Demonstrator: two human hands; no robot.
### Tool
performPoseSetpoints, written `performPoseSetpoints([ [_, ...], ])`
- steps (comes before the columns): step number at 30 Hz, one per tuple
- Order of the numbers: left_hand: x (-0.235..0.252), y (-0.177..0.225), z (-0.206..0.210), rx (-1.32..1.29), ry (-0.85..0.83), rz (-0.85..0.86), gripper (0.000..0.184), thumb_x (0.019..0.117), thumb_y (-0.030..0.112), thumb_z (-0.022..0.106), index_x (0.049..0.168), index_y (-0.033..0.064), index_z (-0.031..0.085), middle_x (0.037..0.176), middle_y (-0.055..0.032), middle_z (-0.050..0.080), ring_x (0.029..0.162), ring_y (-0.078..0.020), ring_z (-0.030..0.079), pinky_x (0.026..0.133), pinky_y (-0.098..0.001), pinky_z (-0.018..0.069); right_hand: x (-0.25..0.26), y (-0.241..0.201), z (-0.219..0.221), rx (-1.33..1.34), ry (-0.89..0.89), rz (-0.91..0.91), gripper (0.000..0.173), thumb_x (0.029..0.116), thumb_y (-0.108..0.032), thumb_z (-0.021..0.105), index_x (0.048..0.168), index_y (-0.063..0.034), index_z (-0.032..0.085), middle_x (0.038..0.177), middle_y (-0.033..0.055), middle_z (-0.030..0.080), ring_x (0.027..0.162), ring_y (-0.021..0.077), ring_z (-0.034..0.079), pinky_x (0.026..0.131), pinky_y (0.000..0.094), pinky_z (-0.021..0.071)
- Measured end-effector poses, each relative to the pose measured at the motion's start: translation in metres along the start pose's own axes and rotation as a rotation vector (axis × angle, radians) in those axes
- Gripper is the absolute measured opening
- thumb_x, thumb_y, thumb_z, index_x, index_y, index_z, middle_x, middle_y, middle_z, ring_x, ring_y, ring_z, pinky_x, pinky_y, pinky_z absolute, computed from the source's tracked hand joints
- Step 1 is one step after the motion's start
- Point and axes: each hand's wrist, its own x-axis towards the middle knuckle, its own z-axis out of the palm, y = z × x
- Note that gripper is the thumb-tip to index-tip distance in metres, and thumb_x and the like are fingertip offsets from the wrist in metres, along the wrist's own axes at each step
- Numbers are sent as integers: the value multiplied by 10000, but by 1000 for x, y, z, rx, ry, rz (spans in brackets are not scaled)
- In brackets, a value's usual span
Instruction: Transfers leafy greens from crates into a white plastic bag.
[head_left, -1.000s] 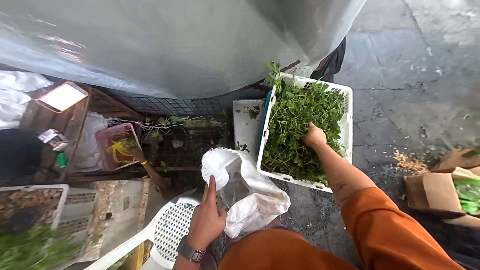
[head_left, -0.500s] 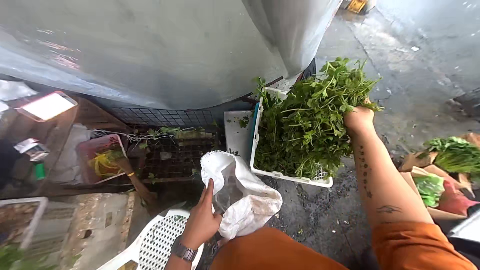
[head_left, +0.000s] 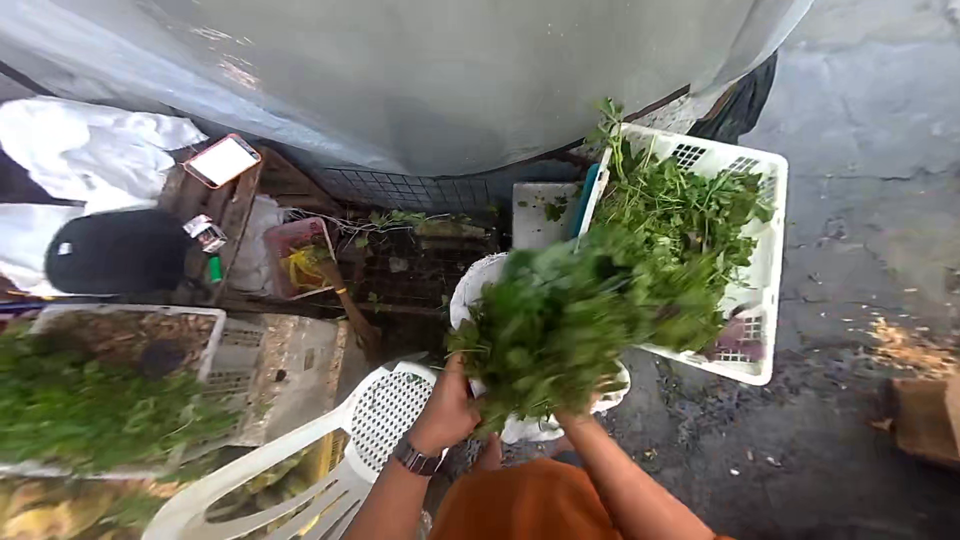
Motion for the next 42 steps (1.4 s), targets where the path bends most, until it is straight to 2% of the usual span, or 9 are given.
performPoseSetpoints([
  [2, 0, 1, -11, -35, -38, 21, 1195, 674, -112, 746, 1625, -29, 27, 1665, -177, 273, 1464, -200, 435, 1170, -373, 466, 5, 41, 16, 333, -139, 13, 540, 1071, -325, 394, 1453, 53, 343, 1299, 87, 609, 1162, 51, 611, 987, 264, 541],
  [5, 2, 0, -15, -21, -94, 16, 1196, 702, -119, 715, 1636, 3, -22, 1697, -168, 196, 1489, -210, 405, 1161, -385, 483, 11, 53, 8, -146, -505, 83, 612, 1057, -283, 499, 1512, 111, 389, 1589, 305, 370, 1505, 309, 361, 1245, 432, 299],
  [13, -18, 4, 3, -91, -171, 51, 1134, 724, -134, 671, 1644, 10, 23, 1715, -144, 160, 1471, -226, 435, 1119, -408, 524, 63, 151, 81, -1184, -980, 289, 514, 1113, -300, 416, 1518, 14, 456, 1576, 253, 432, 1493, 423, 365, 1230, 591, 280],
  [20, -35, -4, -23, -109, -98, 98, 1086, 708, -114, 636, 1631, -33, 70, 1697, -163, 215, 1482, -205, 418, 1142, -368, 491, 42, 67, 87, -1287, -1373, 68, 557, 917, -149, 694, 1451, -49, 571, 1556, 313, 411, 1431, 549, 361, 1113, 811, 235],
  [22, -39, -7, -25, -99, -83, 107, 1073, 709, -106, 637, 1627, -43, 85, 1694, -172, 224, 1488, -201, 409, 1159, -363, 471, 46, 7, 41, -1024, -1419, -25, 568, 957, -87, 646, 1510, -148, 533, 1608, 196, 409, 1487, 410, 373, 1186, 673, 295],
  [27, -47, -3, -12, -125, 27, 67, 1076, 700, -139, 629, 1625, -44, 87, 1661, -158, 313, 1433, -165, 481, 1127, -335, 501, 155, -164, -91, -737, -847, -240, 382, 987, -247, 683, 1342, -105, 666, 1333, 85, 678, 1224, 206, 649, 1064, 457, 533],
  [33, -33, 16, 28, 17, 190, -28, 1085, 719, -42, 685, 1600, -97, 53, 1643, -221, 296, 1449, -143, 440, 1164, -305, 438, 429, -141, -173, -1261, -205, -189, 1231, 679, -696, 854, 1643, -217, 255, 1645, 260, 291, 1508, 528, 239, 1148, 778, 206],
  [36, -26, 21, 41, 62, 255, -70, 1097, 708, -38, 680, 1602, -92, 47, 1637, -224, 299, 1444, -141, 441, 1159, -301, 439, 478, -102, -162, -1370, -223, 64, 1410, 604, -801, 823, 1669, -318, 35, 1650, 325, 199, 1420, 557, 370, 1063, 734, 382],
  [42, -22, 17, 53, -7, 375, -68, 1104, 703, -92, 658, 1629, -27, 61, 1663, -154, 290, 1429, -130, 464, 1124, -300, 482, 490, -98, -148, -1428, -323, -66, 1059, 694, -376, 920, 1565, -106, 382, 1250, 327, 642, 1141, 549, 619, 917, 773, 470],
])
